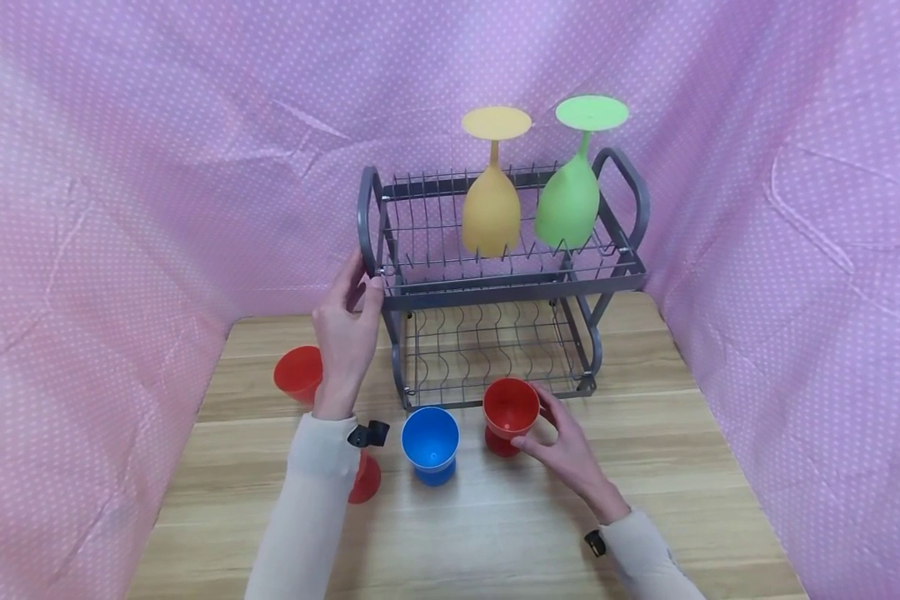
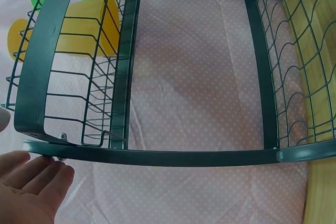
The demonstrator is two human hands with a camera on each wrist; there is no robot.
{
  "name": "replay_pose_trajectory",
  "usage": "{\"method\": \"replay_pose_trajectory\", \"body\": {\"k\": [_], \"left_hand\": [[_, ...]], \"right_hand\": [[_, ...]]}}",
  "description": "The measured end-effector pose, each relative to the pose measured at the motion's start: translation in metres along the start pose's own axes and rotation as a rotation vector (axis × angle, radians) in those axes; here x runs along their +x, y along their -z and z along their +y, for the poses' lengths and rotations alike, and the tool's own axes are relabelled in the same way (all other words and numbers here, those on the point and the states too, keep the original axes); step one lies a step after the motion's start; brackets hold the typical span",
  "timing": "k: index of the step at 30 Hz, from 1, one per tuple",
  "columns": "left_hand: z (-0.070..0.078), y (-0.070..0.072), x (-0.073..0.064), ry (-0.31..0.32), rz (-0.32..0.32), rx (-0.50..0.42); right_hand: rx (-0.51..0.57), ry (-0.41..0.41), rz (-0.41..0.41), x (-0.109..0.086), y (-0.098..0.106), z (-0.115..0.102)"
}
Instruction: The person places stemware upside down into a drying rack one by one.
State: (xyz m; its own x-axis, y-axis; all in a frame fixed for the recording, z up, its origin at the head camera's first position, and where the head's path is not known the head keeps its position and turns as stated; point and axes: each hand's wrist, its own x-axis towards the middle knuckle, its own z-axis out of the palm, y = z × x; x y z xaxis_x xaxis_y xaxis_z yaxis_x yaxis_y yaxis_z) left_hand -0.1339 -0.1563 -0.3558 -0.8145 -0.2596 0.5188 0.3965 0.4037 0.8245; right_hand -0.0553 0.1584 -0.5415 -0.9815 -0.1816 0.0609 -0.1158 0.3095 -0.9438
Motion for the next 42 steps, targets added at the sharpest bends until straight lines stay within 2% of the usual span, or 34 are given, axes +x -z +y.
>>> {"method": "replay_pose_trajectory", "body": {"k": [3, 11, 23, 28, 35, 42], "left_hand": [[0.000, 0.001, -0.004, 0.003, -0.013, 0.019], [-0.001, 0.006, -0.025, 0.067, -0.020, 0.060], [0.001, 0.014, -0.052, 0.026, 0.042, 0.046], [0.002, 0.018, -0.061, 0.031, 0.050, 0.034], [0.004, 0.019, -0.078, 0.080, 0.025, 0.047], [-0.003, 0.015, -0.098, 0.108, -0.026, 0.054]], "right_hand": [[-0.004, 0.000, 0.003, 0.000, -0.002, 0.000], [-0.022, -0.005, 0.001, 0.002, -0.005, 0.000], [-0.022, -0.075, -0.006, 0.003, -0.009, 0.000], [-0.028, -0.083, -0.001, 0.003, -0.009, -0.001], [-0.024, -0.069, 0.004, 0.002, -0.008, 0.000], [-0.008, -0.043, 0.014, 0.000, -0.003, -0.009]]}}
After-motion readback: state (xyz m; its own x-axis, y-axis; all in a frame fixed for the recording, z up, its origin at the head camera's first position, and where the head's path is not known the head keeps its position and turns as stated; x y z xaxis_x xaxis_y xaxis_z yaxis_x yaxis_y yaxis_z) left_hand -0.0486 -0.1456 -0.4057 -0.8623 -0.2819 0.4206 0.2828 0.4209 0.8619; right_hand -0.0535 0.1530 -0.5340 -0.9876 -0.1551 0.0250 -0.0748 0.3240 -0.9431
